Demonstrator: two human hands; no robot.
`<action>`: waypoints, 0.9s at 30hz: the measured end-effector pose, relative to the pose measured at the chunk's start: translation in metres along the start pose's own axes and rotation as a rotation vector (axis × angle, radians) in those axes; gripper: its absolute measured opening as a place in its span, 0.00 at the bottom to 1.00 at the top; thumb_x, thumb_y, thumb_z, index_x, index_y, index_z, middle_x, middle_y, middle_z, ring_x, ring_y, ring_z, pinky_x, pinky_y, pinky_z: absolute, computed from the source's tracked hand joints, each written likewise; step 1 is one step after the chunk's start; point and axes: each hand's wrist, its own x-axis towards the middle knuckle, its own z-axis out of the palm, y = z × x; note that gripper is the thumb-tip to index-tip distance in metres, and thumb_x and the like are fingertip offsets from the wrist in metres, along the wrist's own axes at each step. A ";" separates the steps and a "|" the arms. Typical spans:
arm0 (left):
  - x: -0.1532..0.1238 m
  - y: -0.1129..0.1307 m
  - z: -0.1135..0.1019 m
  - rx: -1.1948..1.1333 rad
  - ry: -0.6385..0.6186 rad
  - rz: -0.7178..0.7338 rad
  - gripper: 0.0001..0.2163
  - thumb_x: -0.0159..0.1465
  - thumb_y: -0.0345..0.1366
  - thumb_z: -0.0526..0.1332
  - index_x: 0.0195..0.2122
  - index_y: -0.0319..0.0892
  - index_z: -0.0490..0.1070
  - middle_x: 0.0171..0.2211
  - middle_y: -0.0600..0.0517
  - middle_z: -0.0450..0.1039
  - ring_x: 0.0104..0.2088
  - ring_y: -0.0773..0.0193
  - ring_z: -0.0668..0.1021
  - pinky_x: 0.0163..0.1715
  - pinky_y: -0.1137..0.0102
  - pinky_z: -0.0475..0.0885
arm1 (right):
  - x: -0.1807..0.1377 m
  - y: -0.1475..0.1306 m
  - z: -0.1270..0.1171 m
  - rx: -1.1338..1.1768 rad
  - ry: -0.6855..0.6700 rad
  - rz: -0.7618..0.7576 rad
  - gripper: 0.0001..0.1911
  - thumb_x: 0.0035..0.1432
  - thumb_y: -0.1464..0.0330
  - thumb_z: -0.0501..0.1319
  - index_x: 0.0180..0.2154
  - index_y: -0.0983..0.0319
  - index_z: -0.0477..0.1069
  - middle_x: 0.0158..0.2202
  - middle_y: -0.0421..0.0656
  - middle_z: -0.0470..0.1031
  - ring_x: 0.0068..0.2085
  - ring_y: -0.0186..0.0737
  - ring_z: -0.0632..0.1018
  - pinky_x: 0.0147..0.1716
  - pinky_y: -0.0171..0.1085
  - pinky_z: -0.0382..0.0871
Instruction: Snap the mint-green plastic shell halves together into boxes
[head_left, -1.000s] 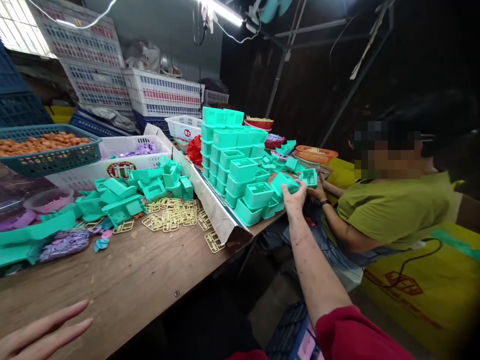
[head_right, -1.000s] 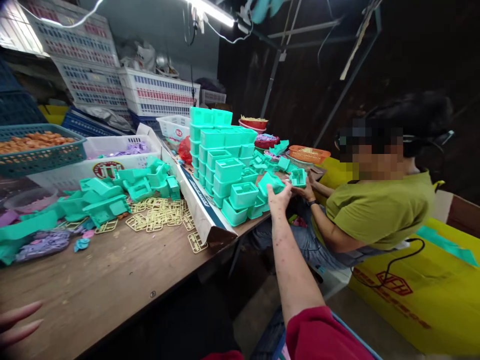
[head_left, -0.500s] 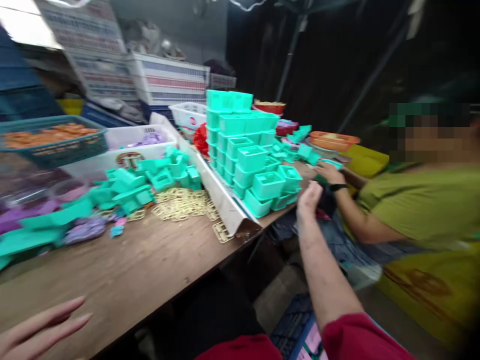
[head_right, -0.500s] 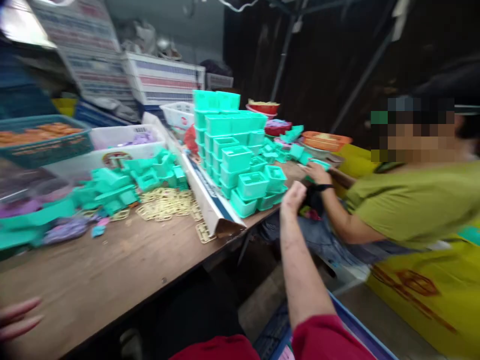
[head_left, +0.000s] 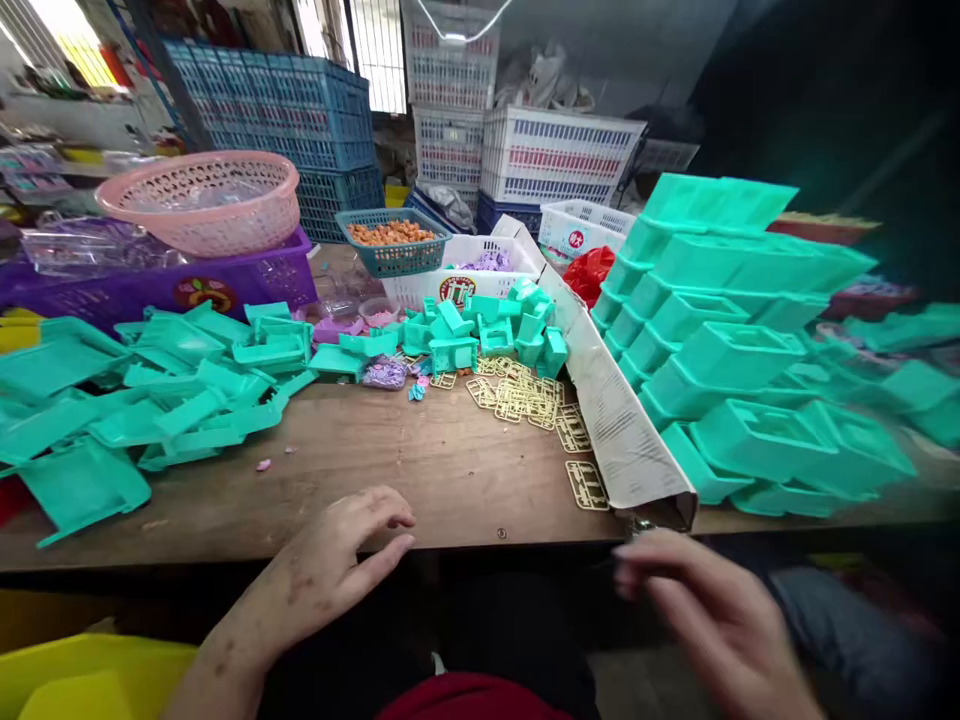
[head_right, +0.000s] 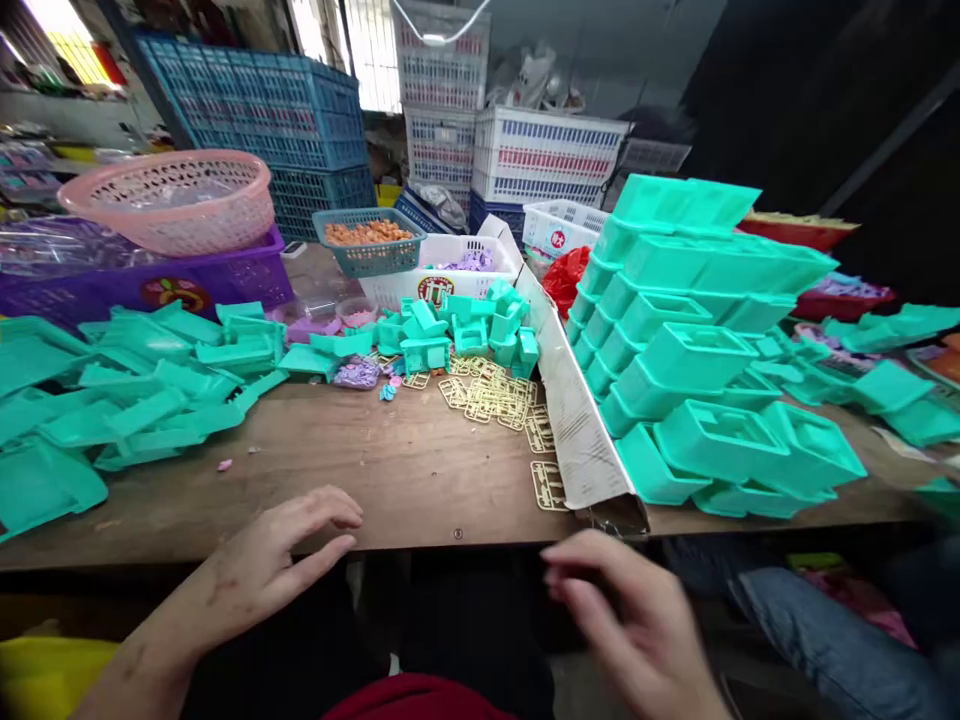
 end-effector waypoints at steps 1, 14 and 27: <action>0.000 -0.003 0.001 0.003 -0.006 0.008 0.09 0.86 0.42 0.65 0.56 0.51 0.87 0.55 0.52 0.93 0.51 0.57 0.95 0.53 0.67 0.87 | 0.006 -0.003 0.012 -0.073 -0.057 -0.080 0.09 0.85 0.60 0.71 0.49 0.52 0.91 0.37 0.41 0.93 0.34 0.42 0.92 0.36 0.36 0.89; -0.053 -0.112 -0.026 0.300 0.761 -0.320 0.20 0.83 0.43 0.69 0.73 0.45 0.78 0.69 0.36 0.85 0.69 0.38 0.87 0.72 0.44 0.84 | 0.223 0.116 0.155 -0.389 0.001 0.056 0.35 0.77 0.44 0.66 0.67 0.64 0.86 0.63 0.67 0.87 0.64 0.75 0.90 0.58 0.68 0.93; -0.063 -0.228 -0.086 0.549 0.950 -0.300 0.08 0.74 0.41 0.67 0.49 0.48 0.83 0.49 0.41 0.84 0.58 0.31 0.85 0.75 0.26 0.75 | 0.306 0.184 0.235 -0.665 -0.087 0.041 0.23 0.83 0.55 0.76 0.70 0.57 0.83 0.73 0.52 0.84 0.68 0.57 0.88 0.70 0.62 0.89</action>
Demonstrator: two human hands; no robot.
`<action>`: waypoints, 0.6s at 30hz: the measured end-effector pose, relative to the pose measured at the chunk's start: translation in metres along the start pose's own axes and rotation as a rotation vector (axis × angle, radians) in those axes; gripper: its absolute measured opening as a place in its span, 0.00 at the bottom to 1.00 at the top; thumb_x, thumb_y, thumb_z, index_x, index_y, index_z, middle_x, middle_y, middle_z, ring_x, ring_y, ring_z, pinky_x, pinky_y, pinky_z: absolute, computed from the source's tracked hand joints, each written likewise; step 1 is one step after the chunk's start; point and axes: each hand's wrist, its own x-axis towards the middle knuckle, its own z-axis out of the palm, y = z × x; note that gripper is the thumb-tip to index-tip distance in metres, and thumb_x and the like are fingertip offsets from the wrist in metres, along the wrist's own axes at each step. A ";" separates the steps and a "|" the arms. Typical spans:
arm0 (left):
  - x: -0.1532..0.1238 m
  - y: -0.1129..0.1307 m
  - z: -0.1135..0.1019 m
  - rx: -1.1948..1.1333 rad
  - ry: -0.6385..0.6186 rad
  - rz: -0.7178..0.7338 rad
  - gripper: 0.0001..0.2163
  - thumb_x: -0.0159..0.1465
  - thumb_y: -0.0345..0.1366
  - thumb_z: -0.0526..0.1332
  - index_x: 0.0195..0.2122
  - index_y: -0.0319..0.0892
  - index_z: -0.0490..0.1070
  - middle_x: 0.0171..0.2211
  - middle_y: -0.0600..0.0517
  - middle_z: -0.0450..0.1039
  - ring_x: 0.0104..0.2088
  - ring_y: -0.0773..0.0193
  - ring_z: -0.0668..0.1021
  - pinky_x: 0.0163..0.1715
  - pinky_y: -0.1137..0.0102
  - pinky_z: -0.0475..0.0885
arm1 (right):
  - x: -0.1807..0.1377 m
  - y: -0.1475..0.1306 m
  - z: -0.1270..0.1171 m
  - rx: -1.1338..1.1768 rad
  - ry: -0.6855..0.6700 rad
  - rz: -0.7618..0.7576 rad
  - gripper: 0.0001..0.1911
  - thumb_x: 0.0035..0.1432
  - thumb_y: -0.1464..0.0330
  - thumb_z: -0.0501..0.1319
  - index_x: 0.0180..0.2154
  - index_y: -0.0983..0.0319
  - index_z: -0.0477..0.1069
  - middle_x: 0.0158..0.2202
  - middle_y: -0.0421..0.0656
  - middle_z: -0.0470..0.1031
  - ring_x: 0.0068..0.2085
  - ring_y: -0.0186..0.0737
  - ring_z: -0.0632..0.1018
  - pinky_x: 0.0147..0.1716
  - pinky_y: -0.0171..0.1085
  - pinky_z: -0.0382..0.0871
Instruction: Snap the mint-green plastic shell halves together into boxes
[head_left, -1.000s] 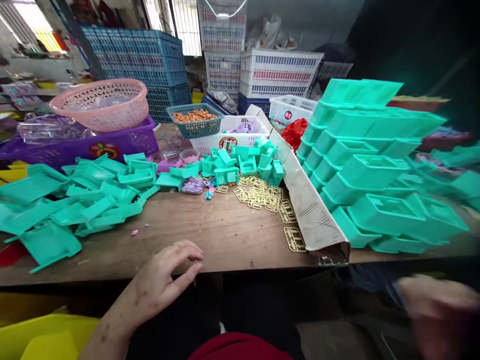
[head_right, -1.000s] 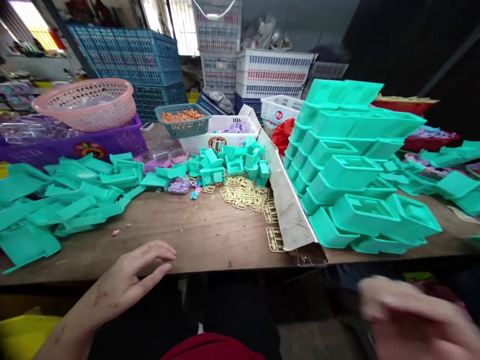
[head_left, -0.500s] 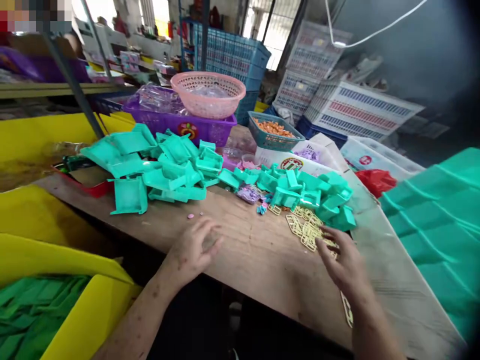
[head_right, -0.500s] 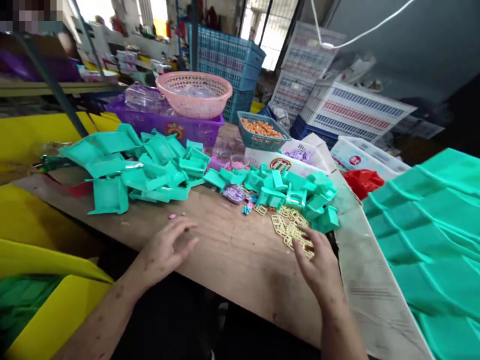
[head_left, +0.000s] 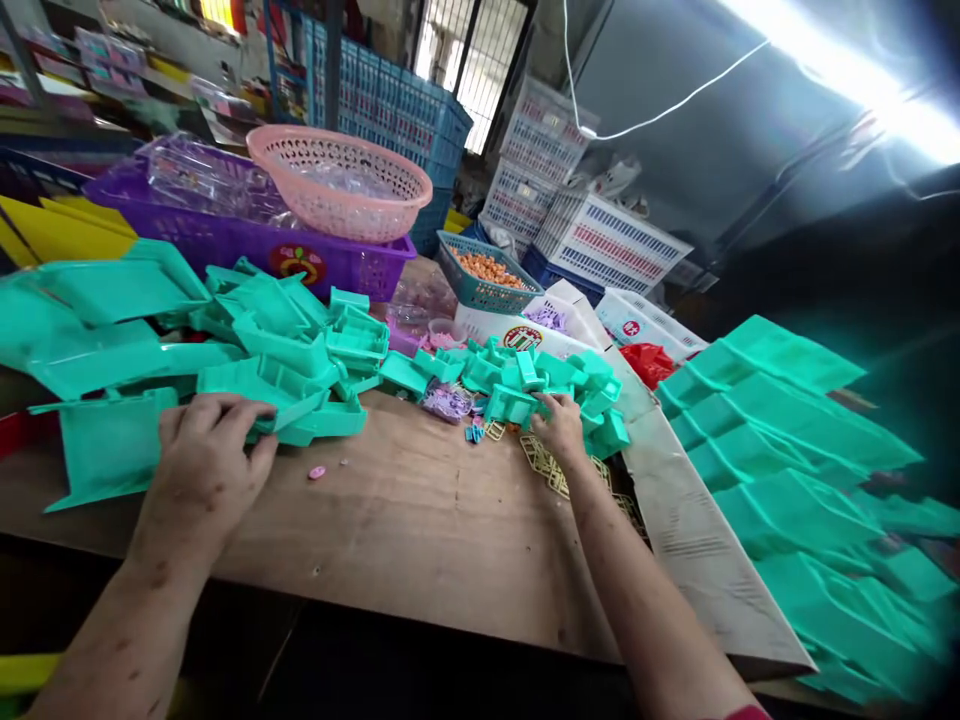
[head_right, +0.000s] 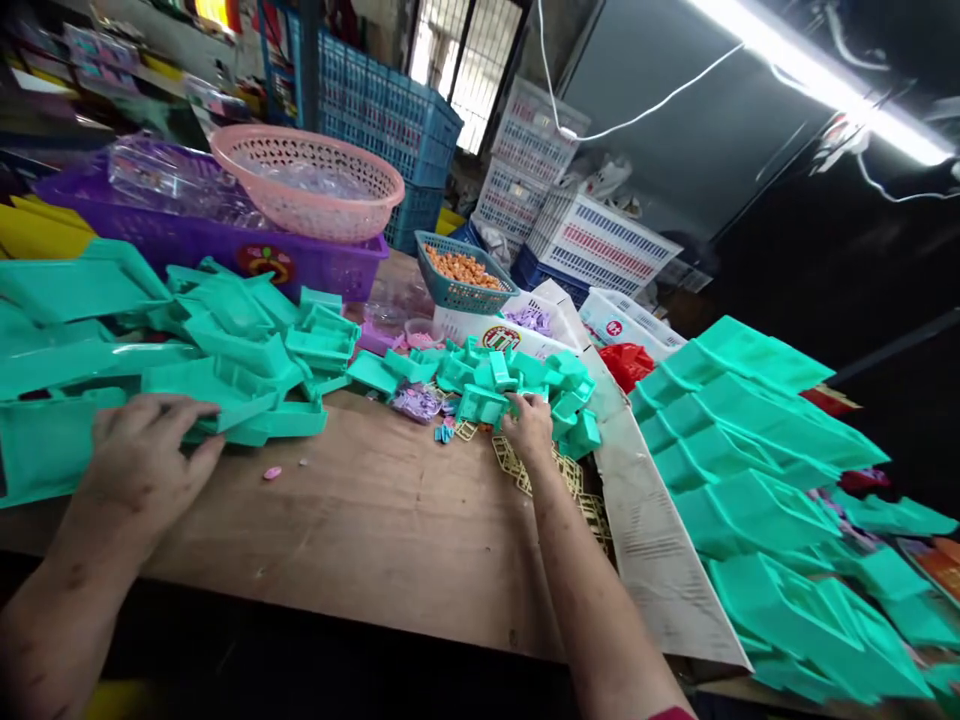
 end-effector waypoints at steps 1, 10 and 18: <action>0.001 0.001 -0.002 -0.007 -0.002 0.010 0.07 0.74 0.41 0.68 0.48 0.49 0.83 0.49 0.42 0.84 0.58 0.32 0.85 0.75 0.27 0.76 | -0.002 -0.001 0.002 0.016 -0.004 -0.015 0.23 0.83 0.55 0.76 0.70 0.57 0.83 0.74 0.53 0.84 0.69 0.58 0.87 0.70 0.62 0.89; 0.011 0.036 -0.033 -0.224 0.118 -0.132 0.09 0.75 0.50 0.75 0.45 0.53 0.86 0.62 0.44 0.88 0.73 0.24 0.84 0.87 0.22 0.66 | -0.009 -0.008 -0.002 0.311 0.092 0.006 0.21 0.83 0.55 0.76 0.67 0.59 0.84 0.69 0.51 0.87 0.66 0.55 0.89 0.67 0.60 0.90; -0.005 0.098 -0.042 -0.744 0.334 -0.663 0.29 0.71 0.65 0.81 0.53 0.46 0.80 0.45 0.46 0.90 0.47 0.46 0.93 0.51 0.52 0.93 | -0.062 -0.014 -0.056 0.974 0.276 0.323 0.26 0.84 0.51 0.74 0.70 0.59 0.81 0.66 0.51 0.87 0.59 0.52 0.90 0.60 0.55 0.92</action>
